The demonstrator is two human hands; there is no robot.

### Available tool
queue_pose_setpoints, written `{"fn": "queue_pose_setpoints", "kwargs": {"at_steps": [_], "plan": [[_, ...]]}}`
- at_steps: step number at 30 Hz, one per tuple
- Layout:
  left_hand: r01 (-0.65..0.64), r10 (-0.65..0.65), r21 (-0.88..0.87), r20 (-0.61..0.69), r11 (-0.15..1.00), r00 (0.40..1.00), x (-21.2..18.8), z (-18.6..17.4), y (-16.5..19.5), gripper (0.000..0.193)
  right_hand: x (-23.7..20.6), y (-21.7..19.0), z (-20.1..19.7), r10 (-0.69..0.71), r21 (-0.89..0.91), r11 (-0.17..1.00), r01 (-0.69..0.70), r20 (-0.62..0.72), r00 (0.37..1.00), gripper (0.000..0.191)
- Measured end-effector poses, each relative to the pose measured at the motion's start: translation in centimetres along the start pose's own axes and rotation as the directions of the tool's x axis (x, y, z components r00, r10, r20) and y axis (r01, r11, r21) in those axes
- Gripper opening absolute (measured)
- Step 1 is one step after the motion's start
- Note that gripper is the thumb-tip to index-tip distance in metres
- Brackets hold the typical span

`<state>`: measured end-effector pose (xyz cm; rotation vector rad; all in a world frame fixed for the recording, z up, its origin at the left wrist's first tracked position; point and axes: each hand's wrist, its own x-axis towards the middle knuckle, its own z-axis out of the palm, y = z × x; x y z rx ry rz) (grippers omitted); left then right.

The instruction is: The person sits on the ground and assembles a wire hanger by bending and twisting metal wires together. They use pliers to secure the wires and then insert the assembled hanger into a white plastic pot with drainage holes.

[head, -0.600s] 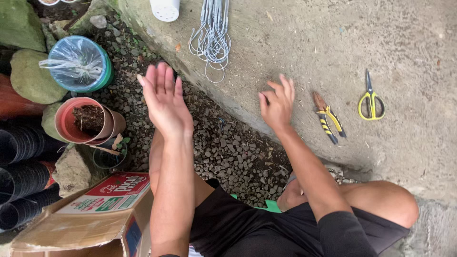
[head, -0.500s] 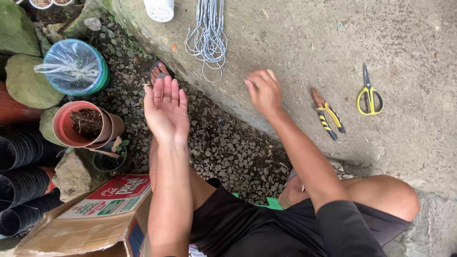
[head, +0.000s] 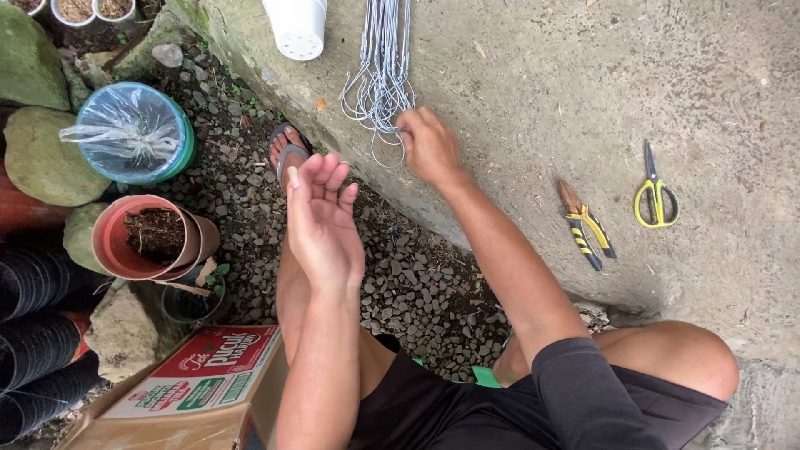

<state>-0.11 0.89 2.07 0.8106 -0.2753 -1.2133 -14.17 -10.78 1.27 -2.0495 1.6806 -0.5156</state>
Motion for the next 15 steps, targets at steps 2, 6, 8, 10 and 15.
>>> {"fn": "queue_pose_setpoints", "kwargs": {"at_steps": [2, 6, 8, 10, 15], "plan": [[0.015, -0.015, -0.011, 0.011, 1.0, 1.0, -0.1, 0.0, -0.3, 0.039, 0.0, 0.2, 0.1, -0.081, -0.115, 0.991, 0.072, -0.073, 0.994, 0.011], [0.03, -0.029, -0.02, 0.041, 0.999, 0.999, 0.0, 0.3, -0.4, 0.038, 0.7, 0.7, -0.6, -0.127, -0.255, 0.96, 0.112, -0.042, 0.991, 0.01], [0.018, -0.018, -0.009, 0.039, 1.0, 0.999, 0.1, 0.4, -0.3, 0.038, 1.0, 0.9, -0.6, -0.133, -0.196, 0.974, 0.111, -0.104, 0.986, 0.006], [0.014, -0.014, 0.007, 0.017, 1.0, 1.0, 0.1, 0.4, -0.3, 0.038, 1.0, 1.3, -0.5, -0.137, -0.154, 0.981, 0.116, -0.139, 0.981, 0.006], [0.027, -0.028, 0.057, 0.008, 0.998, 1.0, 0.3, 1.1, -0.4, 0.038, -0.7, 3.1, -0.9, -0.193, -0.139, 0.977, 0.162, -0.255, 0.948, 0.011]]}}
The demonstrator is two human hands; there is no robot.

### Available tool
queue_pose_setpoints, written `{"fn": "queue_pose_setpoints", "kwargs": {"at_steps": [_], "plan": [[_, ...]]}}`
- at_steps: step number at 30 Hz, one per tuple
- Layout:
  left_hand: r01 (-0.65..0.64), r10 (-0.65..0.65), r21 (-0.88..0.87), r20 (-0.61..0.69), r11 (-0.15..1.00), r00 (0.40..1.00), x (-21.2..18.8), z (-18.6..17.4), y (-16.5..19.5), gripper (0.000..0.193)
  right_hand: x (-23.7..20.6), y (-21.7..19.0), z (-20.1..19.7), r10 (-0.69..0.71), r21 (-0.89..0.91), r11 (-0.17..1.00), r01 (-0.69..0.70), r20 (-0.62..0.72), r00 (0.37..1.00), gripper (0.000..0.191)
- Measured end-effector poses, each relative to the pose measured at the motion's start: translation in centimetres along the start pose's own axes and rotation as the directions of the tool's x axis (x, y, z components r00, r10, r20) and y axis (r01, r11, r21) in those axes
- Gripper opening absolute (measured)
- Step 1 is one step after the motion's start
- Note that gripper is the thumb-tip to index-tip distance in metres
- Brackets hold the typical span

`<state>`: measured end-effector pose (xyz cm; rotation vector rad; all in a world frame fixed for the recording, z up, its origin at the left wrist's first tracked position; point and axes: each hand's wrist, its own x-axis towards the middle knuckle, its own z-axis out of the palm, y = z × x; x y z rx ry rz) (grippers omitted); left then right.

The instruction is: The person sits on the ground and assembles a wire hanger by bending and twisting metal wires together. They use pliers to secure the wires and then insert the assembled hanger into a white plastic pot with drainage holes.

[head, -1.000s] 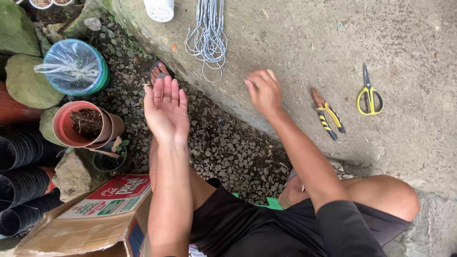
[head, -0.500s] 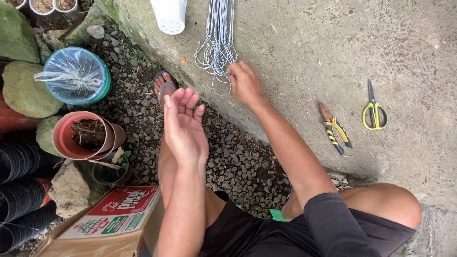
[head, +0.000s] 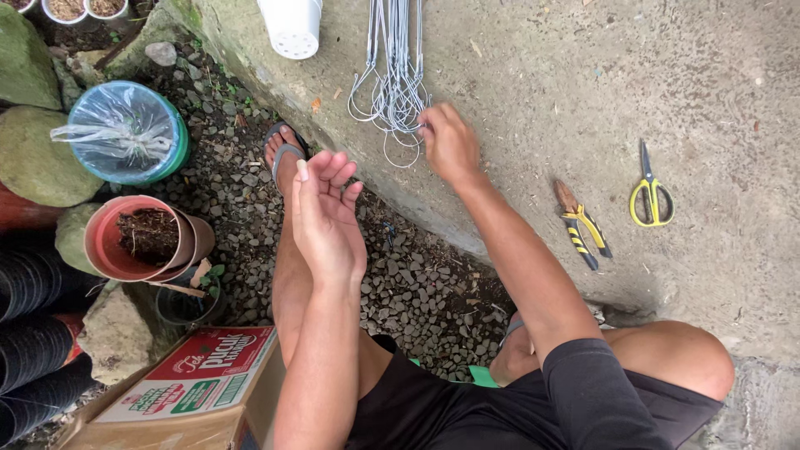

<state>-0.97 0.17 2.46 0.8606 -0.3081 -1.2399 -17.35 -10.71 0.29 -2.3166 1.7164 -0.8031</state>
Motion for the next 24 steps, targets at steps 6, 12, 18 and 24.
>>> {"fn": "queue_pose_setpoints", "kwargs": {"at_steps": [6, 12, 18, 24], "plan": [[-0.015, 0.008, 0.142, 0.055, 0.99, 0.998, 2.1, -0.3, -2.3, 0.035, -1.5, -1.3, 1.1, 0.528, 0.261, 0.782, -0.567, 0.206, 0.824, 0.043], [0.077, -0.044, 0.429, -0.087, 0.9, 0.995, 8.0, 0.8, -7.0, 0.031, -1.3, -1.9, 0.1, 0.594, 0.493, 0.506, -0.708, 0.396, 0.7, 0.029], [-0.078, 0.153, 0.864, 0.001, 0.497, 0.988, 7.6, 1.1, -8.6, 0.045, -4.4, -1.9, -1.0, 0.427, 0.663, 0.171, -0.729, 0.617, 0.661, 0.009], [-0.37, 0.261, 0.895, 0.305, 0.251, 0.916, 5.6, 3.3, -9.4, 0.051, -7.8, -2.7, -1.1, 0.333, 0.711, 0.421, -0.564, 0.457, 0.825, 0.008]]}}
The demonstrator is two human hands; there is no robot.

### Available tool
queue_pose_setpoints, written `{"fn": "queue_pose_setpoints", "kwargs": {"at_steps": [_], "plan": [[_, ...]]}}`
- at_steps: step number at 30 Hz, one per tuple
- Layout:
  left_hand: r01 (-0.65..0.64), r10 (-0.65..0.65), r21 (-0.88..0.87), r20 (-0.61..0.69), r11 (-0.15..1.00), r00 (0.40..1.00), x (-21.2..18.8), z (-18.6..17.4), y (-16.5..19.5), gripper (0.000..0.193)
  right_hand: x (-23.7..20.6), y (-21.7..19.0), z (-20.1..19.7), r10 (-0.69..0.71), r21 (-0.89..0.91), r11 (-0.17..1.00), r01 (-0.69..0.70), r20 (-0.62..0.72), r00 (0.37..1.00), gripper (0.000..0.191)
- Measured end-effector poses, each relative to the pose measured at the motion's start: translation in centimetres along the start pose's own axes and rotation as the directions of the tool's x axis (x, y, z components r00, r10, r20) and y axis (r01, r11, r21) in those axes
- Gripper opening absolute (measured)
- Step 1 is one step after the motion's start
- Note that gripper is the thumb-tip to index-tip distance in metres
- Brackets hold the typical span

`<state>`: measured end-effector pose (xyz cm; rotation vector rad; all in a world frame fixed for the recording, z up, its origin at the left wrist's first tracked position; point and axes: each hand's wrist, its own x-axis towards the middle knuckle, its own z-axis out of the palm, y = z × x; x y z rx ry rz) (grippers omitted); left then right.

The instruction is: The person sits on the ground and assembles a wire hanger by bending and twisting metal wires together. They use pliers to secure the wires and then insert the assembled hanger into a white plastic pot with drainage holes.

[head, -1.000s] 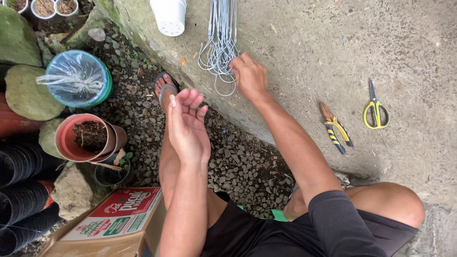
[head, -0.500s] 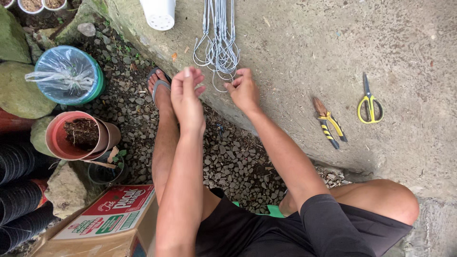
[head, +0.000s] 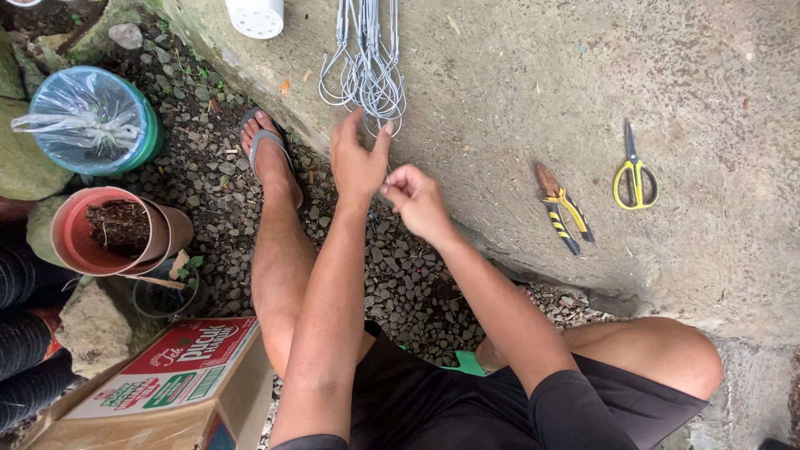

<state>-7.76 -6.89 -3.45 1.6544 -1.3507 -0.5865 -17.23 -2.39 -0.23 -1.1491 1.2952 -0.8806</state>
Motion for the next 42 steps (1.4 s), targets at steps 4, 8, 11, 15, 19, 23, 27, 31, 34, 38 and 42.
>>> {"fn": "queue_pose_setpoints", "kwargs": {"at_steps": [4, 8, 11, 15, 19, 23, 27, 31, 34, 38, 42], "plan": [[0.371, -0.318, -0.222, 0.241, 0.902, 0.917, 0.3, 1.3, -0.1, 0.057, -3.8, 1.8, -0.1, 0.019, -0.385, 0.923, 0.021, 0.098, 0.995, 0.011], [0.464, -0.375, -0.377, 0.288, 0.802, 0.881, 0.3, 2.5, -1.3, 0.053, -8.8, 4.4, -0.6, -0.3, -0.475, 0.805, 0.356, 0.192, 0.934, 0.015], [0.507, -0.403, -0.498, 0.307, 0.704, 0.862, 0.7, 2.9, -2.0, 0.046, -13.6, 6.7, -1.9, -0.205, -0.508, 0.801, 0.317, 0.265, 0.942, 0.019], [0.553, -0.436, -0.609, 0.347, 0.569, 0.831, 0.9, 3.1, -2.1, 0.044, -22.3, 8.6, -4.7, -0.046, -0.446, 0.832, 0.33, 0.536, 0.843, 0.023], [0.569, -0.466, -0.62, 0.343, 0.54, 0.816, 1.2, 3.5, -1.9, 0.034, -30.1, 9.0, -9.7, 0.134, -0.434, 0.874, 0.217, 0.646, 0.751, 0.024], [0.546, -0.486, -0.683, 0.309, 0.485, 0.817, 0.9, 4.6, -2.2, 0.031, -36.3, 8.5, -17.4, 0.143, -0.561, 0.798, 0.221, 0.532, 0.835, 0.029], [0.532, -0.509, -0.737, 0.295, 0.418, 0.808, 1.0, 5.8, -2.0, 0.034, -41.8, 8.3, -22.3, 0.231, -0.689, 0.72, 0.079, 0.346, 0.91, 0.027], [0.512, -0.538, -0.792, 0.286, 0.333, 0.793, 1.4, 5.7, -1.9, 0.045, -43.3, 10.3, -23.5, 0.319, -0.728, 0.676, -0.114, 0.149, 0.936, 0.025], [0.483, -0.502, -0.795, 0.267, 0.368, 0.822, 1.1, 5.3, -1.6, 0.047, -44.0, 11.6, -24.2, 0.341, -0.721, 0.661, -0.208, 0.041, 0.939, 0.024], [0.377, -0.385, -0.428, 0.072, 0.821, 0.92, -0.5, 5.1, -0.2, 0.044, -46.6, 11.8, -25.5, 0.323, -0.693, 0.673, -0.26, -0.042, 0.946, 0.022], [0.055, -0.04, 0.121, -0.126, 0.991, 0.991, -3.5, 4.8, 1.7, 0.065, -47.3, 11.1, -26.3, 0.294, -0.67, 0.693, -0.267, -0.076, 0.953, 0.02]]}}
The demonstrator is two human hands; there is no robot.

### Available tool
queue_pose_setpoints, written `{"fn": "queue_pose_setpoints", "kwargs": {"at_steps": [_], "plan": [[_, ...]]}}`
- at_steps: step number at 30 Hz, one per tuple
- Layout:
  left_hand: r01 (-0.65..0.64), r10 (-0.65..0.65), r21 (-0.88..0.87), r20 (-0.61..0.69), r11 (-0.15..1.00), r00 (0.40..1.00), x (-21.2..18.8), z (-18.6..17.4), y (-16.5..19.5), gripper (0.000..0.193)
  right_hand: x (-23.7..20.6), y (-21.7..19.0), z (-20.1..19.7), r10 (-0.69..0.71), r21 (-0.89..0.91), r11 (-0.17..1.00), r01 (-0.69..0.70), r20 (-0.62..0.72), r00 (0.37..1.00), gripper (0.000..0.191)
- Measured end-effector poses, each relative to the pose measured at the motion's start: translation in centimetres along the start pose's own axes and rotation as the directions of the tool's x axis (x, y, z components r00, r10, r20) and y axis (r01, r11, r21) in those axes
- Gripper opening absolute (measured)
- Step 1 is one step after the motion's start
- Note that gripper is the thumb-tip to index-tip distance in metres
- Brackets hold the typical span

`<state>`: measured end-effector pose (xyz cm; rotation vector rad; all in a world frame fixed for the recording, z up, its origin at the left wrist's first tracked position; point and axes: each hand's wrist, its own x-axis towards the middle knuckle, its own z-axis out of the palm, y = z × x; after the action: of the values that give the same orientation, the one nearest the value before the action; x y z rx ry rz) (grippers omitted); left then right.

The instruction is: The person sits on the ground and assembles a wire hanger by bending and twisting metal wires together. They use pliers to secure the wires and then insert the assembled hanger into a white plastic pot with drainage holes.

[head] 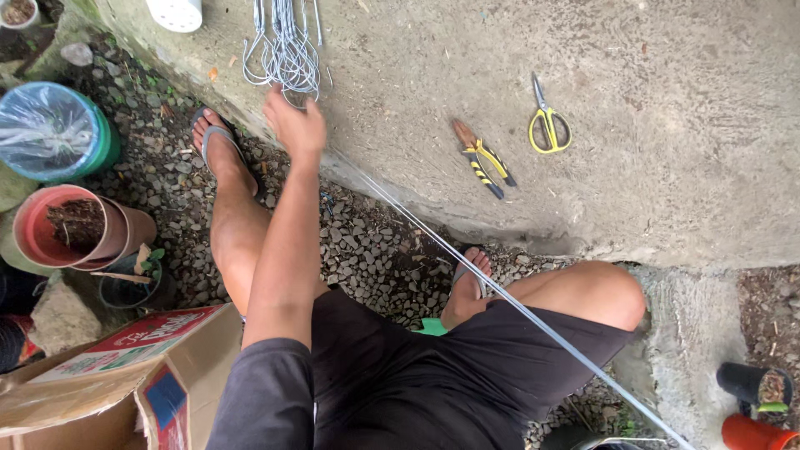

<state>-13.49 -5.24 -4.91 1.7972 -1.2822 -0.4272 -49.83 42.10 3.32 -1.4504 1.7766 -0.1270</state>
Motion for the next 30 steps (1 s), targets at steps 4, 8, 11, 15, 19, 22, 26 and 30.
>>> {"fn": "queue_pose_setpoints", "kwargs": {"at_steps": [4, 8, 11, 15, 19, 22, 26, 30], "plan": [[-0.57, 0.545, 0.013, 0.274, 0.822, 0.792, -2.6, -0.6, 2.5, 0.058, 2.4, -0.3, -1.9, -0.021, 0.017, 1.0, 0.022, -0.051, 0.998, 0.018], [-0.659, 0.368, 0.311, 0.634, 0.684, 0.681, -1.0, -1.0, 3.1, 0.062, 4.8, -1.8, -2.4, -0.055, 0.02, 0.998, 0.057, -0.073, 0.996, 0.016], [-0.639, 0.144, 0.531, 0.696, 0.557, 0.704, 0.2, -2.2, 2.2, 0.066, 6.1, -3.7, -5.4, -0.104, 0.008, 0.994, 0.105, -0.098, 0.99, 0.015], [-0.658, 0.305, 0.472, 0.623, 0.587, 0.72, -0.7, -3.1, 4.0, 0.061, 7.5, -8.9, -13.3, -0.229, -0.021, 0.973, 0.229, -0.158, 0.96, 0.013], [-0.59, 0.542, -0.106, 0.547, 0.8, 0.638, -5.6, -4.1, 8.5, 0.045, 7.6, -15.6, -19.1, -0.394, -0.087, 0.919, 0.384, -0.231, 0.889, 0.011], [-0.185, 0.67, -0.676, 0.581, 0.713, 0.462, -9.8, -7.4, 13.3, 0.046, 7.4, -20.4, -23.3, -0.517, -0.152, 0.856, 0.494, -0.278, 0.81, 0.01], [0.225, 0.83, -0.844, 0.527, 0.487, 0.181, -13.2, -12.9, 19.6, 0.044, 5.7, -26.5, -31.8, -0.649, -0.243, 0.76, 0.602, -0.304, 0.697, 0.008], [0.144, 0.869, -0.911, 0.412, 0.386, 0.275, -13.5, -15.4, 24.2, 0.035, 4.5, -31.8, -33.7, -0.75, -0.362, 0.662, 0.657, -0.313, 0.583, 0.007]]}}
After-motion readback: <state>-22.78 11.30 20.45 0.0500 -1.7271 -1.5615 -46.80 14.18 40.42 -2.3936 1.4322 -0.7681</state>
